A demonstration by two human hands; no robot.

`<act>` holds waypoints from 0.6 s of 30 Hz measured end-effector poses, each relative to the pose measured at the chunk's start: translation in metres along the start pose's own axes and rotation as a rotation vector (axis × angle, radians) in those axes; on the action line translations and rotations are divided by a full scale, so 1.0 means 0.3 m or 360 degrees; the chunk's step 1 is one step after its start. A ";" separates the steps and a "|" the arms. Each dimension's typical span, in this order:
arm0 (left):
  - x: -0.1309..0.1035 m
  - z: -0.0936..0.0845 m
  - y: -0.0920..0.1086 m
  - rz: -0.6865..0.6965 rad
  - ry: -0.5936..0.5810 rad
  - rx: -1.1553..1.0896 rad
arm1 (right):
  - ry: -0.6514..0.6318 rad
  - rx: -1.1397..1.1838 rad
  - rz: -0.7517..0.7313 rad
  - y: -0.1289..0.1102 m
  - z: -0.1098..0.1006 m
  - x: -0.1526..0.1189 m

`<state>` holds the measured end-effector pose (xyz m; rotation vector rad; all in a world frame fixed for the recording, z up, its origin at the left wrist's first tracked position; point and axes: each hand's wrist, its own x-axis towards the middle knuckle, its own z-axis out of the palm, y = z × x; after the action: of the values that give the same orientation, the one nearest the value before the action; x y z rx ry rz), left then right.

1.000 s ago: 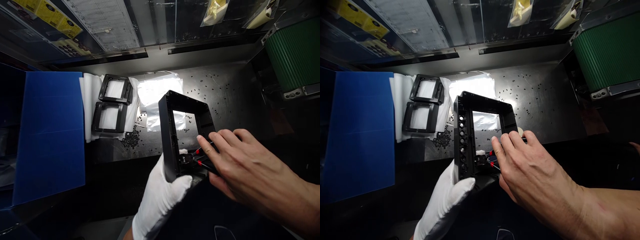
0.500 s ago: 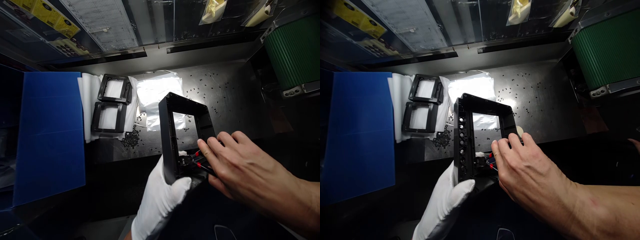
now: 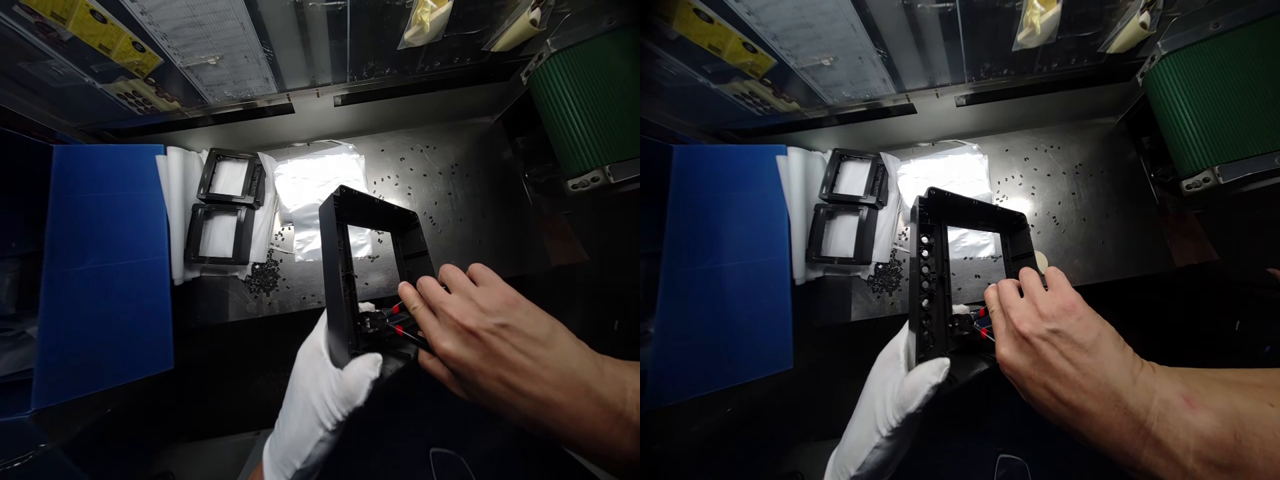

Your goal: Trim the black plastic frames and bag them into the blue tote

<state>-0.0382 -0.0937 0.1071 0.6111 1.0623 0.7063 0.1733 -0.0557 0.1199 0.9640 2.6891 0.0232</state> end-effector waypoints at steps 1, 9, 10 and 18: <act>-0.001 0.001 -0.002 0.0000 0.0002 -0.0009 | 0.0001 0.0000 -0.0006 -0.001 -0.001 -0.001; -0.011 0.009 -0.028 0.0069 0.0038 -0.0073 | 0.0004 0.0044 -0.0043 0.002 0.004 -0.001; -0.011 0.007 -0.022 0.0054 0.0042 -0.0020 | 0.0007 0.0075 -0.0056 0.001 0.008 -0.002; -0.012 -0.013 -0.001 0.0035 0.0006 0.0058 | 0.0138 0.0231 -0.0015 0.024 -0.018 -0.005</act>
<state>-0.0428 -0.0963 0.1075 0.6540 1.0755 0.7088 0.1773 -0.0506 0.1261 1.0139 2.8072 -0.1367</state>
